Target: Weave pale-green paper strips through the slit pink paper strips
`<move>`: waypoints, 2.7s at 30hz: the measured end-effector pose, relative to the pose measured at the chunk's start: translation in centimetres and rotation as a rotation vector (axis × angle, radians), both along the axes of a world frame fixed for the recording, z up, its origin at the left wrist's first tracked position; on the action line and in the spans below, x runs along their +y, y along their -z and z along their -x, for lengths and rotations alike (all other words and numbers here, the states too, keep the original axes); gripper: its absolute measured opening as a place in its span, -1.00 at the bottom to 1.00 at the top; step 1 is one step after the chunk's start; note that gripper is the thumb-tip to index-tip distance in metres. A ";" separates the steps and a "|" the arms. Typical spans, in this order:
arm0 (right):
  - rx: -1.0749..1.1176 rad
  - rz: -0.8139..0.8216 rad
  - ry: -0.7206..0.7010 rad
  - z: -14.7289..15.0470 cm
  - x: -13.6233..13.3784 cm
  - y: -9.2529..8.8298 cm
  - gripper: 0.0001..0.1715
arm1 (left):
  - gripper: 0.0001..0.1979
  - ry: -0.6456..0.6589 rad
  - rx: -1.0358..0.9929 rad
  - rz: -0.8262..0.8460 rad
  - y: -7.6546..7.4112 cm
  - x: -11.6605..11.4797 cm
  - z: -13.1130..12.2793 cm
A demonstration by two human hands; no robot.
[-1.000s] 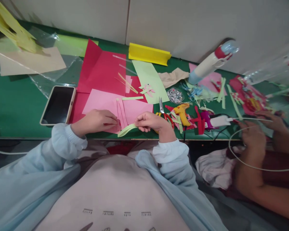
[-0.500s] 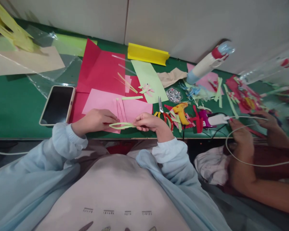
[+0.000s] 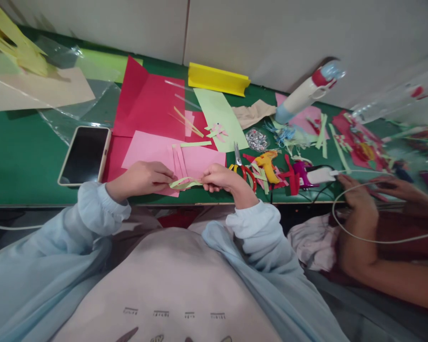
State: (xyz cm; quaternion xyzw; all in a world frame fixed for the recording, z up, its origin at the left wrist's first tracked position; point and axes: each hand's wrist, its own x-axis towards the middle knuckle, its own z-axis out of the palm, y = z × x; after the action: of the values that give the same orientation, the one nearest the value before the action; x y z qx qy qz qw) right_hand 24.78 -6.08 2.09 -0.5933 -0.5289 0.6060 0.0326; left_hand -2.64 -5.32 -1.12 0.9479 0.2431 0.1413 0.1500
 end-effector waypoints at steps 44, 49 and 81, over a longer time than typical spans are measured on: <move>-0.125 -0.226 -0.157 0.0 -0.5 -0.2 -0.70 | -0.71 0.009 0.052 -0.132 -1.2 -2.2 -0.6; -0.168 -0.231 -0.156 0.1 -0.9 -0.1 -0.66 | -0.67 0.005 0.050 -0.157 -1.5 -1.9 -0.9; -0.270 -0.365 -0.174 0.5 -2.3 -0.3 -0.73 | -0.55 0.209 0.389 -0.198 -3.7 0.4 -3.6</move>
State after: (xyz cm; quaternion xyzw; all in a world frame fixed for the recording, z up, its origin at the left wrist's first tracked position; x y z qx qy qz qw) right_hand 24.24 -8.34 2.42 -0.6053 -0.6784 0.4161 0.0157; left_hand 0.98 -4.89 2.55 0.9873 0.1531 -0.0370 0.0203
